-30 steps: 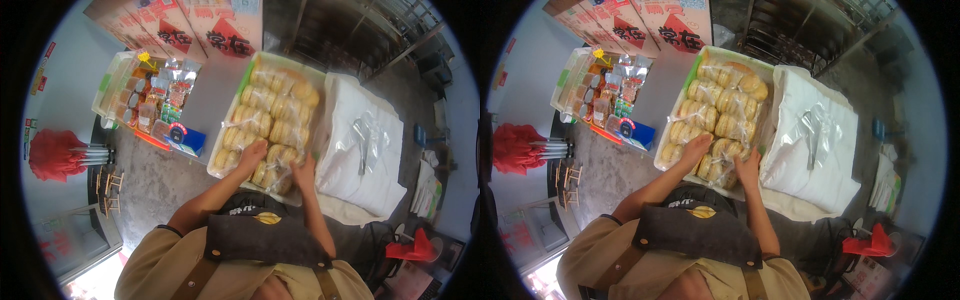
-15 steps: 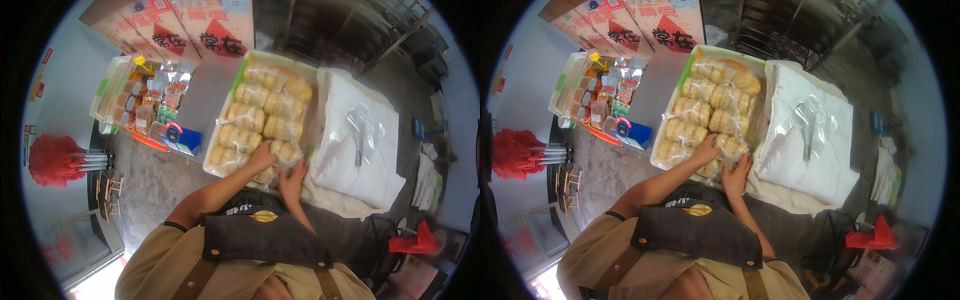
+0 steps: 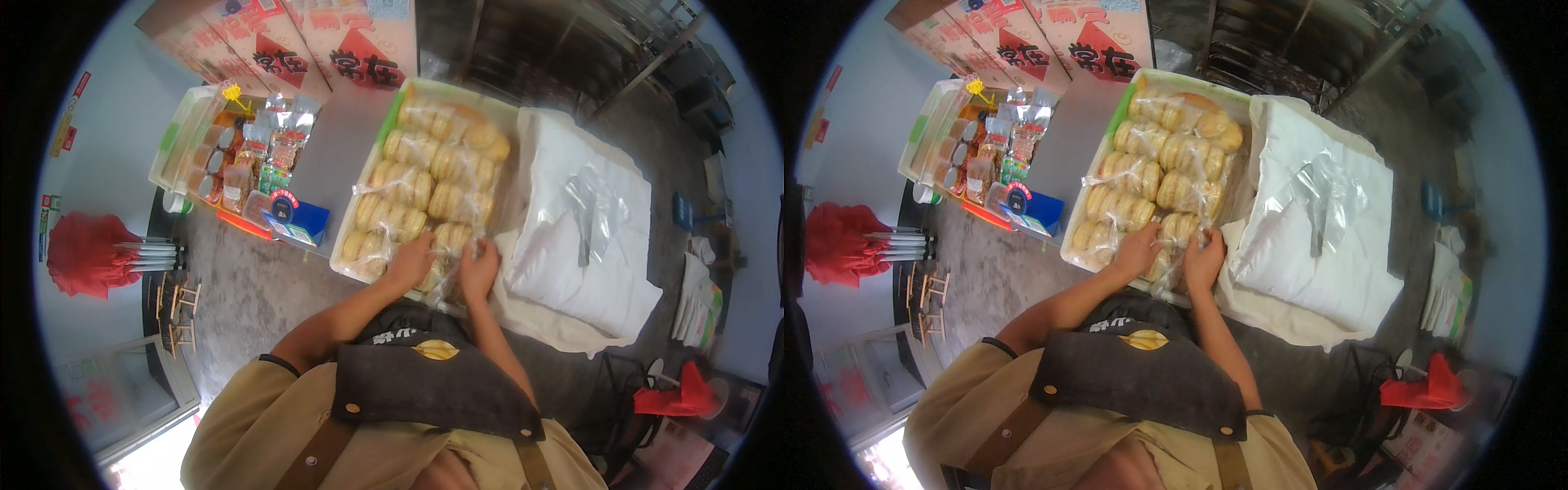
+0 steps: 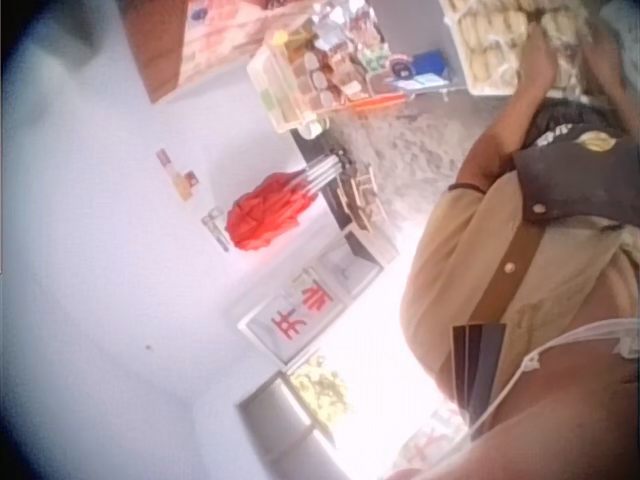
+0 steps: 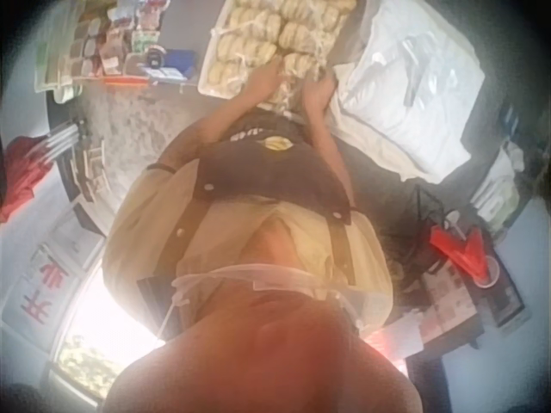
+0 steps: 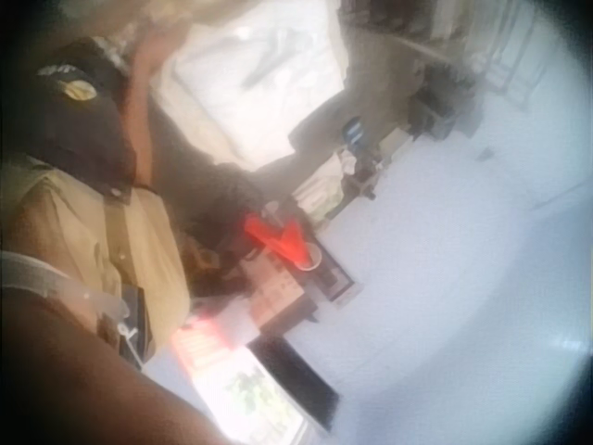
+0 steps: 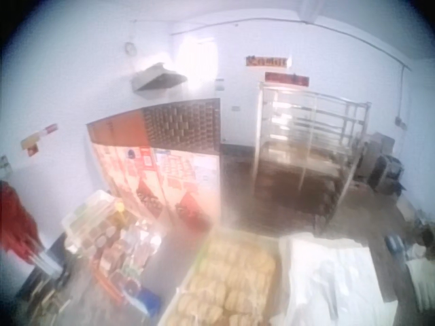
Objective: The person places round buns into clear plastic bags, ties each bag, and arranges them in a tray. The person then folds a white cloth and places it over the tray.
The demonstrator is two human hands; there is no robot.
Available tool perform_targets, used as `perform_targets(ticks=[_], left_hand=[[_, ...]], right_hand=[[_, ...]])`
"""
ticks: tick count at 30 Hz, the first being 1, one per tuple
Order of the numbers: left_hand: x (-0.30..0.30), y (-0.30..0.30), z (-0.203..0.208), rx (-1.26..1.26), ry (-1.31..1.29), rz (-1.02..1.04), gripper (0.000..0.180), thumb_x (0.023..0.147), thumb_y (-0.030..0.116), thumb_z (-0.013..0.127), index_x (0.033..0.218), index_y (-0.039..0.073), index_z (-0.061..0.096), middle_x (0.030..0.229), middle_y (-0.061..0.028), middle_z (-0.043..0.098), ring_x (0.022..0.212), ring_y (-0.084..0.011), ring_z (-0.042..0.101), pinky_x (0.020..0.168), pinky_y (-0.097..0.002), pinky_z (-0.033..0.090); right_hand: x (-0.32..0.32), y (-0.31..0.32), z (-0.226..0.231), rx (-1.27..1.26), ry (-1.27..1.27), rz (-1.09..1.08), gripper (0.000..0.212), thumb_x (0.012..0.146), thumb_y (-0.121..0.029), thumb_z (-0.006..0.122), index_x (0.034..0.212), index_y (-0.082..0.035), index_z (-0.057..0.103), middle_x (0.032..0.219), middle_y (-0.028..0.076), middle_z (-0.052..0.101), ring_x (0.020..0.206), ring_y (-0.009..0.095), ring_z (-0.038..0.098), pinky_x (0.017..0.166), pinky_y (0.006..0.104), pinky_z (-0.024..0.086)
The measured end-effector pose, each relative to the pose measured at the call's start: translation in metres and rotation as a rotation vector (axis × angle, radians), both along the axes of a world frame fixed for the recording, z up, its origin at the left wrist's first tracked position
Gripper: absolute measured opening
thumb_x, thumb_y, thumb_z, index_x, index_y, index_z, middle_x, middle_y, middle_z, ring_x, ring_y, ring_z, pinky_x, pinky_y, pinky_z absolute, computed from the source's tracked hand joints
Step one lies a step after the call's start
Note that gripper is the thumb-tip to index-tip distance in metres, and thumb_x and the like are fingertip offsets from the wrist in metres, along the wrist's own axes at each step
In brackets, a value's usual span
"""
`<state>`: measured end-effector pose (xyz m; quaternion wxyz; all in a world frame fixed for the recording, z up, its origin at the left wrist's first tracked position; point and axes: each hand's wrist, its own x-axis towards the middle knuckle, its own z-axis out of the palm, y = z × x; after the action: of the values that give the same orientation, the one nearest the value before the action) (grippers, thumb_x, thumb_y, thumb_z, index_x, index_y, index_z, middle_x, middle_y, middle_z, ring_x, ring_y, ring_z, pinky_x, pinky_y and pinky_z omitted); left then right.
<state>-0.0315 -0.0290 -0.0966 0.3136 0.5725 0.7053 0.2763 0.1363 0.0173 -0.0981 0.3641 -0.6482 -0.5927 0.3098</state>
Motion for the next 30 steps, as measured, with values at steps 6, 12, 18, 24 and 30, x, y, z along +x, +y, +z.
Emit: perform_targets(ticks=[6, 12, 18, 24, 30], left_hand=[[-0.009, -0.015, 0.016, 0.067, -0.053, 0.069, 0.019, 0.089, 0.015, 0.071, 0.104, 0.003, 0.070, 0.083, -0.0197, 0.072, 0.083, -0.0409, 0.071, 0.076, -0.0493, 0.055], [-0.026, -0.024, 0.015, 0.069, -0.004, 0.044, 0.016, 0.087, 0.018, 0.071, 0.088, 0.002, 0.073, 0.080, -0.0195, 0.071, 0.080, -0.0390, 0.071, 0.072, -0.0465, 0.056], [-0.033, -0.012, 0.009, 0.014, -0.028, -0.024, 0.019, 0.088, 0.022, 0.073, 0.088, 0.002, 0.073, 0.081, -0.0174, 0.072, 0.077, -0.0345, 0.071, 0.071, -0.0430, 0.056], [-0.010, -0.016, 0.045, 0.047, -0.367, -0.105, 0.017, 0.090, 0.017, 0.073, 0.086, 0.002, 0.069, 0.095, -0.0112, 0.068, 0.084, -0.0225, 0.067, 0.075, -0.0377, 0.054], [-0.001, -0.018, 0.070, 0.235, -0.544, -0.155, 0.015, 0.094, 0.013, 0.070, 0.086, 0.002, 0.066, 0.105, -0.0084, 0.065, 0.092, -0.0181, 0.063, 0.077, -0.0342, 0.054]], right_hand=[[0.003, 0.024, -0.016, -0.109, 0.206, -0.022, 0.022, 0.095, -0.013, 0.068, 0.106, 0.006, 0.063, 0.092, 0.017, 0.070, 0.083, 0.033, 0.066, 0.081, 0.0404, 0.052], [0.002, 0.034, -0.033, -0.024, 0.142, -0.218, 0.017, 0.099, -0.008, 0.062, 0.106, 0.007, 0.060, 0.096, 0.015, 0.068, 0.086, 0.022, 0.064, 0.081, 0.0348, 0.051], [0.002, 0.031, 0.000, -0.016, 0.273, -0.115, 0.012, 0.097, -0.006, 0.065, 0.105, 0.003, 0.062, 0.092, 0.008, 0.066, 0.083, 0.016, 0.061, 0.078, 0.0304, 0.050], [-0.001, 0.014, 0.060, 0.004, 0.392, 0.016, 0.011, 0.096, -0.007, 0.071, 0.100, -0.001, 0.063, 0.087, 0.003, 0.065, 0.078, 0.010, 0.059, 0.074, 0.0259, 0.049], [-0.004, 0.015, 0.083, 0.024, 0.638, 0.113, 0.009, 0.096, -0.003, 0.070, 0.101, -0.001, 0.063, 0.089, 0.003, 0.067, 0.081, 0.010, 0.063, 0.075, 0.0249, 0.051]])
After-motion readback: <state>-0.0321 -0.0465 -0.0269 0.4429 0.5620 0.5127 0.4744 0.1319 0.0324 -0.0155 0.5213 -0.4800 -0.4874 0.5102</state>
